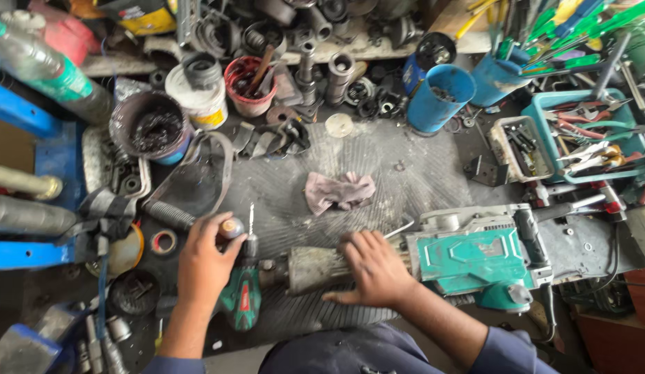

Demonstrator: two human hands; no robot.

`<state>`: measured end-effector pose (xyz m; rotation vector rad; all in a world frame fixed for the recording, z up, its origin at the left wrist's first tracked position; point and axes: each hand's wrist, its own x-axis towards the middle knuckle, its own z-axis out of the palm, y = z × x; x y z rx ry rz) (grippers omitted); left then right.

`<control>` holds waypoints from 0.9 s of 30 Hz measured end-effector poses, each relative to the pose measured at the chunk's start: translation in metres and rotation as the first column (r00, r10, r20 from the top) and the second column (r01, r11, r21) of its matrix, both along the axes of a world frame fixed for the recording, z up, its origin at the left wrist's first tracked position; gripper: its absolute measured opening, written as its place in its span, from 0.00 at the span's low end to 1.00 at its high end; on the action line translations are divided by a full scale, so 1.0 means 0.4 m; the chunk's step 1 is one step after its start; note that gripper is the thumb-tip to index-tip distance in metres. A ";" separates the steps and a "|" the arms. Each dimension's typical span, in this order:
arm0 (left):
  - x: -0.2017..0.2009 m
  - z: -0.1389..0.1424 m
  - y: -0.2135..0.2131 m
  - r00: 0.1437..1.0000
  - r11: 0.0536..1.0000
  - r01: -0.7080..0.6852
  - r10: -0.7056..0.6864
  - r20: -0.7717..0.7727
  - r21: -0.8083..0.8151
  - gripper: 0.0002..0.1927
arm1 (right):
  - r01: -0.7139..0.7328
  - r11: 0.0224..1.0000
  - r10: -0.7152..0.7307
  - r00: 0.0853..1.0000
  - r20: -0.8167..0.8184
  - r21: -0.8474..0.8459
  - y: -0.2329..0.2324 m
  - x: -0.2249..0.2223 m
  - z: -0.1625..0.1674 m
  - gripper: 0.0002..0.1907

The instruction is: The person repairs a teal demolition hammer on a cluttered workbench. They use a hex key to loosen screws on the tool's housing, tap components with a hammer, reposition the tool, and handle a small part with both hands while working on the casing.

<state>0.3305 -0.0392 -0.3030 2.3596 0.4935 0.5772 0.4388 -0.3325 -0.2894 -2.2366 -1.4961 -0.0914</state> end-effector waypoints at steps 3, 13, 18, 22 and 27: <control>0.048 0.046 -0.019 0.998 1.000 -0.002 0.001 0.062 0.005 0.22 | -0.073 0.985 0.074 0.997 -0.002 0.159 -0.075 -0.002 -0.003 0.36; 0.820 0.229 -0.215 0.881 0.894 0.353 -0.417 0.224 0.276 0.27 | 0.093 0.570 -0.174 0.985 0.010 0.816 -0.370 0.093 -0.029 0.18; 1.185 0.150 -0.307 0.973 0.804 0.195 -0.232 -0.006 0.562 0.37 | 0.400 0.220 -0.192 0.912 -0.362 0.890 -0.475 0.120 -0.051 0.20; 1.291 0.088 -0.333 0.985 0.712 0.130 -0.013 -0.172 0.690 0.40 | 0.473 0.045 -0.010 0.881 -0.473 0.880 -0.588 0.175 -0.074 0.20; 1.304 0.064 -0.347 0.989 0.785 0.079 0.014 -0.145 0.614 0.49 | 0.594 0.107 0.130 0.787 -0.603 0.798 -0.688 0.230 -0.050 0.19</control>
